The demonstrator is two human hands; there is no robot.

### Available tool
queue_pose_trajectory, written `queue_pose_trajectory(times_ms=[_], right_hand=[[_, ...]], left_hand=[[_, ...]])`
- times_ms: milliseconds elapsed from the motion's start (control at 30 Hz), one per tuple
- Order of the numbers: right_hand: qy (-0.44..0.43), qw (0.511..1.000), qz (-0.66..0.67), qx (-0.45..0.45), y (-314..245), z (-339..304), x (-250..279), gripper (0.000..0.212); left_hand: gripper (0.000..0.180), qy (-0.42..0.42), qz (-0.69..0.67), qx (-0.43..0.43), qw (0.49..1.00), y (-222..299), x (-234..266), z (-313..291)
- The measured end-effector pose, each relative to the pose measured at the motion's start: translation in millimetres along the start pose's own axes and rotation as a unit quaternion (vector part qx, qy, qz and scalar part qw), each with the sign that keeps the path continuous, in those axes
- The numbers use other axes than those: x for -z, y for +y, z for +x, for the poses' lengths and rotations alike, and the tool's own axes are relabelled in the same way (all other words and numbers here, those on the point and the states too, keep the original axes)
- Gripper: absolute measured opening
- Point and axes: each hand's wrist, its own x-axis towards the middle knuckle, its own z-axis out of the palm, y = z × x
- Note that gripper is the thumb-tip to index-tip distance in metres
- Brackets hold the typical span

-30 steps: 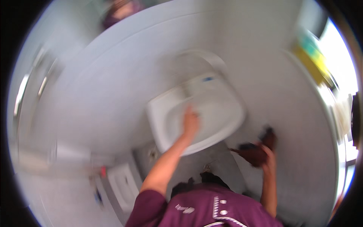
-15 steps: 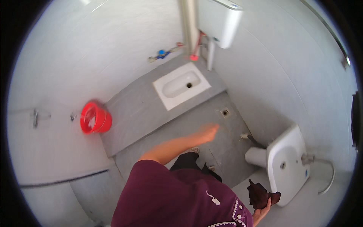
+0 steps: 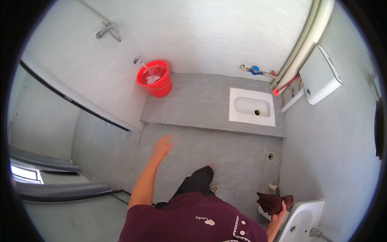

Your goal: The person washes a dark cloth under a sink faucet, then rinses it in a red basin filled with soapy water. They wring out the cloth, wipe a wall-mounted towel rack and a water heater, then return to the sink to rinse and wring the cloth again before moving toward the basin.

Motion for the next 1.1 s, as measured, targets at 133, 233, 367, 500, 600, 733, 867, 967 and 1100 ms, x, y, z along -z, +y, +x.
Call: queue_pose_trajectory(times_ms=[133,233,367,500,600,733,867,967,1100], right_hand=[[-0.010,0.998,-0.054,-0.038,49,30,-42,0.036],[0.001,0.996,-0.078,-0.037,66,33,-101,0.035],[-0.004,0.995,-0.083,-0.060,105,43,-171,0.038],[0.038,0.989,-0.135,-0.050,153,60,-230,0.034],[0.046,0.987,-0.145,-0.059,178,59,-254,0.033],[0.064,0.984,-0.162,-0.046,214,62,-292,0.035],[0.086,0.975,-0.189,-0.078,231,83,-342,0.037],[0.073,0.973,-0.218,-0.023,254,106,-411,0.040],[0.014,0.960,-0.275,0.046,314,169,-523,0.057]], left_hand=[[0.051,0.058,0.002,0.083,0.995,-110,54,-24],[0.052,0.096,0.001,0.084,0.992,-162,83,-15],[0.053,0.117,-0.066,0.100,0.986,-222,127,6],[0.051,0.136,-0.100,0.105,0.980,-296,160,41],[0.049,0.123,-0.087,0.100,0.983,-311,200,79],[0.048,0.112,-0.096,0.088,0.985,-317,236,150],[0.048,0.123,-0.107,0.030,0.986,-309,245,246],[0.048,0.117,-0.122,-0.016,0.985,-274,263,325],[0.047,0.112,-0.060,-0.037,0.991,-231,292,406]])
